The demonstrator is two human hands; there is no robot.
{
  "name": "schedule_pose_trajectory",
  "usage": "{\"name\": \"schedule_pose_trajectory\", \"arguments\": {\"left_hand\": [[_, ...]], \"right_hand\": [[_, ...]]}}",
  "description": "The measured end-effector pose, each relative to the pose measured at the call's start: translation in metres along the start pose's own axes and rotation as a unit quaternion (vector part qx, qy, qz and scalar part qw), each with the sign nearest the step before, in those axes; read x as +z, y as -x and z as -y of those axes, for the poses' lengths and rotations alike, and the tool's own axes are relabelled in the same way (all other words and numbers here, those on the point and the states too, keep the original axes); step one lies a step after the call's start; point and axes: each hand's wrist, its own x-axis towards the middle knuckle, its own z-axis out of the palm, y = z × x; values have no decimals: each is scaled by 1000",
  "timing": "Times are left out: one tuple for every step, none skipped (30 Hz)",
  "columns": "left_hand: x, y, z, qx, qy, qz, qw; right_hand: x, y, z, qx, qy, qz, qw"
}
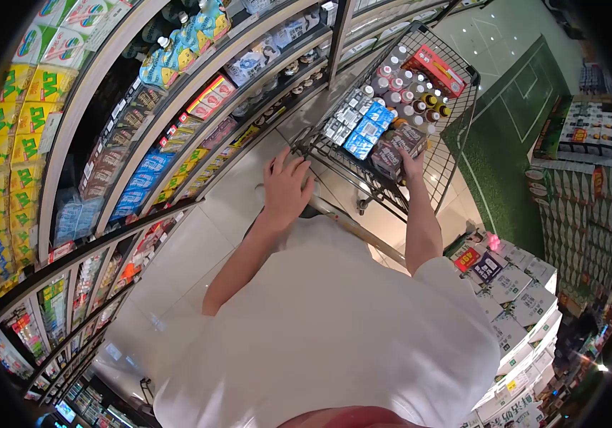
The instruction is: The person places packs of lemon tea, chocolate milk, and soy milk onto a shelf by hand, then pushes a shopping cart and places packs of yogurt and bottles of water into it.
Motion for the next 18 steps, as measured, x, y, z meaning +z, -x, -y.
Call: {"name": "schedule_pose_trajectory", "arguments": {"left_hand": [[0,0,1,-4,4,5,1000],[0,0,3,-5,6,12,1000],[-1,2,4,-4,8,23,1000],[-1,1,5,-6,7,29,1000],[-2,1,5,-11,6,33,999],[-1,2,3,-19,5,39,999],[-1,2,0,-24,22,43,999],[-2,2,-3,-32,37,45,998],[-7,-3,0,-45,42,35,997],[-6,-3,3,-61,93,26,993],[-5,-6,5,-79,135,5,988],[-16,-10,1,-118,196,17,973],[-25,-15,-5,-149,264,30,952],[-32,-22,-13,-187,390,37,901],[-39,-28,-20,-209,516,50,829],[-47,-31,-22,-236,566,47,789],[-54,-33,-26,-260,615,50,743],[-60,-33,-29,-282,662,52,692]], "right_hand": [[-5,8,17,1,-49,27,998],[-13,20,31,34,-55,33,997],[-22,38,50,64,-63,37,995],[-27,61,77,95,-72,43,992],[-30,81,102,126,-80,52,987],[-34,100,124,127,-102,68,984],[-43,105,124,96,-144,97,980],[-53,109,126,64,-184,131,972],[-60,113,125,62,-222,157,960],[-62,140,148,102,-237,164,952],[-60,159,160,92,-260,215,937],[-59,177,170,89,-275,261,921],[-49,186,171,53,-295,280,912],[-46,188,163,87,-338,305,886],[-34,204,163,76,-357,302,881],[-21,218,162,65,-376,300,874],[-5,230,168,99,-389,321,858],[1,223,157,82,-372,380,843]]}}
